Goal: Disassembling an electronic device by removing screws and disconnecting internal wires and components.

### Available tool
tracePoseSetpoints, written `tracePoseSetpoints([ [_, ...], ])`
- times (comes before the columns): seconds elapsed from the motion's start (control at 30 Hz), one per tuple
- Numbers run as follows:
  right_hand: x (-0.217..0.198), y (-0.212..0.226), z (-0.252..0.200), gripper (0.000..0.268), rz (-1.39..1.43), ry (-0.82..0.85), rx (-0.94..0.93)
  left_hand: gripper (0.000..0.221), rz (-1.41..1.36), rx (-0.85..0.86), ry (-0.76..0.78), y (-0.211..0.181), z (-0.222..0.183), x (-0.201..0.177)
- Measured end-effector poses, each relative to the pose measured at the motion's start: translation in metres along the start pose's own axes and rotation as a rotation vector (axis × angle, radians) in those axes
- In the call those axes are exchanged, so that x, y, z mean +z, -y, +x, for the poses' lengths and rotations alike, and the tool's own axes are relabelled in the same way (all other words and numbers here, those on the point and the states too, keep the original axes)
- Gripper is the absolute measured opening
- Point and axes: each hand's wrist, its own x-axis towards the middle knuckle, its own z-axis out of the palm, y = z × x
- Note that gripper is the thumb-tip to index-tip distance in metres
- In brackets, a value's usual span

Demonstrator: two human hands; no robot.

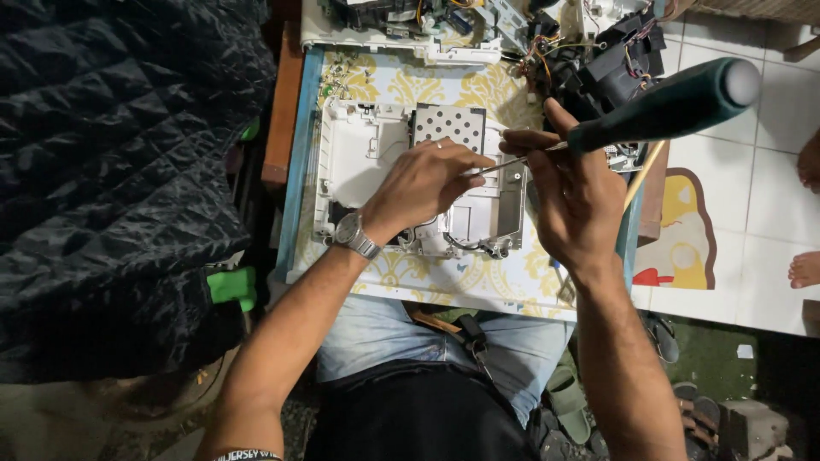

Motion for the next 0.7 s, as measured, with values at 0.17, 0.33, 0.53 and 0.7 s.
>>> tracePoseSetpoints([
  [0.17, 0.002, -0.001, 0.001, 0.043, 0.016, 0.003, 0.033, 0.021, -0.05, 0.129, -0.058, 0.004, 0.005, 0.006],
  [0.33, 0.002, -0.001, 0.003, 0.042, -0.037, 0.007, 0.019, 0.013, 0.002, 0.113, -0.066, 0.016, 0.004, 0.015],
  [0.53, 0.003, 0.001, 0.005, 0.042, -0.095, 0.017, 0.011, 0.017, -0.002, 0.17, -0.077, 0.023, 0.002, 0.017],
  [0.7, 0.005, -0.001, 0.007, 0.042, -0.091, 0.008, 0.02, 0.013, 0.005, 0.2, -0.069, 0.01, 0.006, 0.005],
])
